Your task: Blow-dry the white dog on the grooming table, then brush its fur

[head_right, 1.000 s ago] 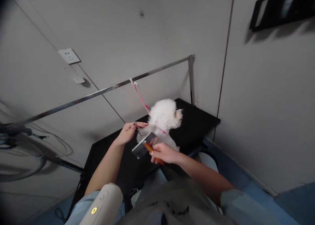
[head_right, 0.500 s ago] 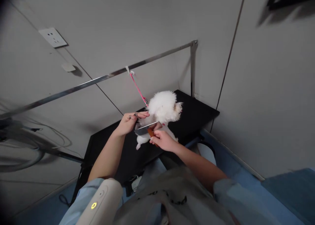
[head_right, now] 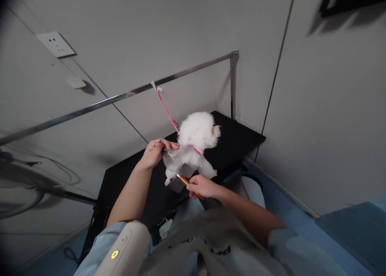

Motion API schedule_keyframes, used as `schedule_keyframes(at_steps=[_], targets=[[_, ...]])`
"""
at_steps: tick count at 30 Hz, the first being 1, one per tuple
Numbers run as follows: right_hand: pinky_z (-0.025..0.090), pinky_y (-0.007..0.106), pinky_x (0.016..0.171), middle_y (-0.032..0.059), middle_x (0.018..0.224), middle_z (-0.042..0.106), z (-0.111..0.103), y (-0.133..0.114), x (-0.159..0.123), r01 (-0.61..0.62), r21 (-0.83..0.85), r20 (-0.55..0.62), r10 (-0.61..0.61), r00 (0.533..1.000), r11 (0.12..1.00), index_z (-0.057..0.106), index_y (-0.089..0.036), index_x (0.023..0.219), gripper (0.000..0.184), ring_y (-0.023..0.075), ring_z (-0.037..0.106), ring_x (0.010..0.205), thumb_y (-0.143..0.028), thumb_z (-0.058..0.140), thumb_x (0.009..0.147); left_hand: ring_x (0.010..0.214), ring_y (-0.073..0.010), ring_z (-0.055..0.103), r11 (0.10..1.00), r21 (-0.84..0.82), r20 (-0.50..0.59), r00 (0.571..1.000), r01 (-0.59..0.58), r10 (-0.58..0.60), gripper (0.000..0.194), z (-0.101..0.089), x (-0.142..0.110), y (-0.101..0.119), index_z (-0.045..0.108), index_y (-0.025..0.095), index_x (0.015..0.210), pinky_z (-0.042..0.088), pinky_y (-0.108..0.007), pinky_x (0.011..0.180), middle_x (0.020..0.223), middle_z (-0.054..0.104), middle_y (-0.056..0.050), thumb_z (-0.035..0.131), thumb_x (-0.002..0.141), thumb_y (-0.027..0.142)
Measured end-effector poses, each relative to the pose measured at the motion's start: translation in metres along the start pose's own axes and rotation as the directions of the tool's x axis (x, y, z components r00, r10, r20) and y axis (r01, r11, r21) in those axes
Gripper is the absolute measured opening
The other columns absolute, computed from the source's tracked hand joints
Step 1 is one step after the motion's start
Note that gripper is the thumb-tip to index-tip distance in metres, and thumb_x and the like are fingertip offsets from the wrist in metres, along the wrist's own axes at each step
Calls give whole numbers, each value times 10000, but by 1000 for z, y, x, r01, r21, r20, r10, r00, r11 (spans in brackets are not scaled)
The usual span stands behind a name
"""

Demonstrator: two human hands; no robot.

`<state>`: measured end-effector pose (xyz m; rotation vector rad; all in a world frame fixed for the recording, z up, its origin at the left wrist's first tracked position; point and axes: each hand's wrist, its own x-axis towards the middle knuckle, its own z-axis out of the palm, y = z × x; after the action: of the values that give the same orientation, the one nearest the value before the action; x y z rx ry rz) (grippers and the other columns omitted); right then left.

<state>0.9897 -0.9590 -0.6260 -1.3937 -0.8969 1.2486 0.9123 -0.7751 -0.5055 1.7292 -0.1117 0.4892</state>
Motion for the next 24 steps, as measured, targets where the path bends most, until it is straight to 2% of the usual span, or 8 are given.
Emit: schedule_keyframes(at_steps=[4, 7, 9, 12, 14, 17, 21, 24], targets=[[430, 180, 487, 18, 667, 697, -8, -13, 0, 205, -110, -122, -218, 968, 973, 623, -159, 741, 188, 98, 602, 550, -318, 663, 833, 630, -179, 647, 997, -53, -78, 995, -61, 57, 626, 1, -5, 1, 561, 176, 610, 557, -425, 889, 539, 600, -24, 601, 768, 780], [401, 195, 450, 2, 563, 639, -6, -17, -1, 10, -266, -94, -36, 995, 964, 582, -167, 639, 236, 102, 564, 475, -279, 626, 843, 544, -137, 567, 995, -70, -120, 991, -66, 57, 637, 1, -10, 2, 507, 187, 583, 558, -433, 896, 480, 506, 22, 591, 765, 792], [391, 205, 448, 2, 558, 630, -4, -20, -3, -21, -322, -35, 10, 999, 946, 582, -169, 636, 255, 106, 553, 459, -282, 584, 864, 538, -133, 554, 995, -75, -115, 992, -59, 50, 635, 2, -15, 3, 499, 189, 582, 558, -438, 899, 478, 490, 26, 589, 771, 788], [375, 214, 513, 4, 625, 651, -8, -35, -7, 170, -409, -46, -207, 977, 897, 614, -167, 684, 231, 110, 560, 535, -284, 563, 877, 506, -124, 522, 992, -88, -174, 982, -90, 73, 648, 6, -20, 6, 470, 196, 557, 564, -431, 872, 456, 447, 38, 599, 754, 799], [310, 229, 525, -10, 592, 603, -17, -46, -11, 202, -559, -115, -316, 942, 804, 598, -172, 645, 253, 108, 510, 543, -278, 567, 872, 467, -113, 477, 985, -111, -281, 955, -132, 97, 663, 9, -22, 9, 432, 202, 542, 574, -408, 808, 432, 388, 57, 605, 735, 813], [217, 265, 524, -31, 495, 473, -26, -57, -19, 46, -734, -211, -292, 933, 677, 531, -179, 546, 330, 102, 408, 500, -272, 575, 859, 438, -105, 434, 979, -123, -388, 916, -164, 105, 668, 13, -23, 11, 404, 206, 544, 567, -364, 711, 419, 342, 70, 599, 742, 813], [233, 256, 539, -25, 533, 518, -19, -62, -21, 134, -691, -146, -319, 937, 711, 571, -179, 588, 332, 107, 447, 529, -304, 544, 895, 472, -111, 466, 974, -59, -394, 902, -219, 179, 634, 18, -26, 10, 437, 200, 565, 545, -343, 735, 434, 377, 59, 592, 791, 772], [242, 254, 553, -18, 561, 548, -17, -62, -17, 164, -704, -125, -347, 929, 691, 606, -181, 617, 307, 111, 463, 547, -278, 551, 903, 497, -113, 466, 966, 9, -510, 830, -258, 227, 624, 20, -32, 9, 424, 204, 581, 532, -342, 778, 447, 374, 61, 567, 816, 764]])
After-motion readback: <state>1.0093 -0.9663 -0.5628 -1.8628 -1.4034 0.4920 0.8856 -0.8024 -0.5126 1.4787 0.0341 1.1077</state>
